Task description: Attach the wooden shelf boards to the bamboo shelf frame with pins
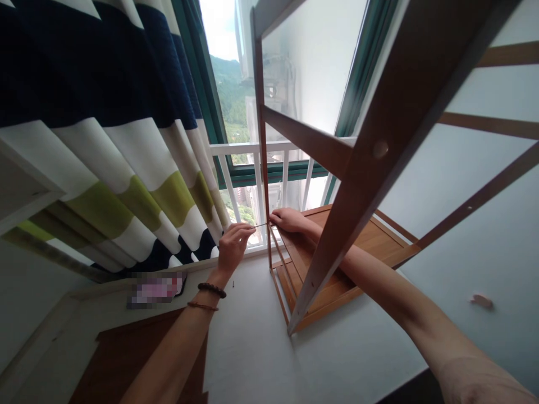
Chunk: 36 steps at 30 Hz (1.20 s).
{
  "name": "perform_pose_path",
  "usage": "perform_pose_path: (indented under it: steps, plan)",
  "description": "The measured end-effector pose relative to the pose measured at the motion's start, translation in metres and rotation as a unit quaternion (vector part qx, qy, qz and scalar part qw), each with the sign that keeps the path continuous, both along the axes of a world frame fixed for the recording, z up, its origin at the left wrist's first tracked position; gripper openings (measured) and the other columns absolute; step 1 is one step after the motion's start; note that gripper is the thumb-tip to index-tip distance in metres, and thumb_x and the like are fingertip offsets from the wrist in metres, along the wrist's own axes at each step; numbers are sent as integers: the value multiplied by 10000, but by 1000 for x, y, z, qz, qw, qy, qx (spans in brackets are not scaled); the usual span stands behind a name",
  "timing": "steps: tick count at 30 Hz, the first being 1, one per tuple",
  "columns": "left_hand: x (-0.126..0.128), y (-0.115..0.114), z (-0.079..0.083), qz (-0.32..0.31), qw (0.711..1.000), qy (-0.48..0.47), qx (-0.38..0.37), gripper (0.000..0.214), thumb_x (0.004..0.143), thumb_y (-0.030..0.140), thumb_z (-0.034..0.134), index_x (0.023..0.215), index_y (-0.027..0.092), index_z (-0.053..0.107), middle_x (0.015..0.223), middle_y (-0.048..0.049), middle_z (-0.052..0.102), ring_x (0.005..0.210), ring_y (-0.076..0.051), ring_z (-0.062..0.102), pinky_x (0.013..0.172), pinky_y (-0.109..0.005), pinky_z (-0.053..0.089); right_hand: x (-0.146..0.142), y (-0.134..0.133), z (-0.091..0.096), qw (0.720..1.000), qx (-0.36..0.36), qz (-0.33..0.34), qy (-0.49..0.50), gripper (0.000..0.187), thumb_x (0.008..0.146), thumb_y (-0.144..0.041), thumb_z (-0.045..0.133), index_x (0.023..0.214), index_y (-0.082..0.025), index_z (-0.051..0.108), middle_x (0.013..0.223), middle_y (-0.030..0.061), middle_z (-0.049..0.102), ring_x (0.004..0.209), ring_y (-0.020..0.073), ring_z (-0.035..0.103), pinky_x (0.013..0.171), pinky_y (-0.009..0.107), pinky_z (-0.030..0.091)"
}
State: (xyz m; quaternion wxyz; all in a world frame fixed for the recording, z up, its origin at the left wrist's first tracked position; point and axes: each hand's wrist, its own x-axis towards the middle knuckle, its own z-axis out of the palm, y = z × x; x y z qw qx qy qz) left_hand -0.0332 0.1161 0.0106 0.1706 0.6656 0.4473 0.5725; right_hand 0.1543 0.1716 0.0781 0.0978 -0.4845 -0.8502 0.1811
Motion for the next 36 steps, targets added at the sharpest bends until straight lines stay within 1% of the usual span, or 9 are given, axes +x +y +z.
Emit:
perform_pose_path:
  steps: [2,6,11,13,15,18,22,28,36]
  plan:
    - [-5,2,3,-10,997,72,7,110,744,312,607,759,229,677,827,-29,685,856,-177,609,848,-314,437,0,1,-1,1000,0,2,-1,416,877,-453,364,910,-134,629,917,102,650,812,190,562,672,248,379]
    - [-6,2,5,59,994,85,-39,206,731,365,614,889,236,643,819,-12,684,773,-167,622,736,-280,456,0,2,-2,1000,4,2,0,436,882,-459,341,897,-134,631,918,105,650,816,189,563,670,243,375]
    - [-2,1,10,110,989,89,-34,221,713,417,606,781,222,684,897,-43,629,809,-176,565,710,-280,428,0,0,-1,1000,13,5,1,421,878,-459,354,906,-145,633,925,101,655,803,186,570,667,240,379]
    - [-1,1,14,122,987,74,-74,255,681,444,624,760,211,691,826,-44,605,755,-169,541,681,-280,413,1,-1,-2,1000,17,8,1,400,875,-448,367,924,-153,632,929,94,657,788,180,572,660,235,381]
    - [1,0,16,74,981,17,-179,311,669,477,620,773,193,689,714,-36,595,656,-148,514,603,-265,395,1,0,-4,1000,21,10,1,384,876,-435,371,937,-158,630,932,88,658,775,174,574,655,231,383]
    - [7,-1,17,-18,943,-129,-307,390,673,509,601,813,153,680,732,-63,636,612,-126,497,522,-238,361,1,3,-9,1000,24,10,0,377,882,-414,356,934,-162,632,931,79,659,773,166,574,660,225,383]
    - [11,-3,20,-39,906,-249,-340,383,621,433,687,849,125,662,884,-105,666,633,-103,513,546,-222,388,1,10,-15,1000,31,3,-4,384,895,-393,321,918,-167,631,939,78,655,813,168,575,694,226,378]
    - [6,-3,29,-70,853,-247,-454,356,624,435,691,729,99,641,843,-155,666,716,-163,589,604,-262,458,1,14,-16,999,34,22,-10,393,899,-404,312,899,-171,628,919,74,657,814,157,578,703,220,372]
    - [9,4,18,-28,911,-238,-336,352,560,397,734,786,135,669,778,-100,661,637,-150,576,550,-273,449,0,28,-24,998,37,50,-9,389,888,-396,316,852,-156,620,858,92,646,730,168,559,629,243,359]
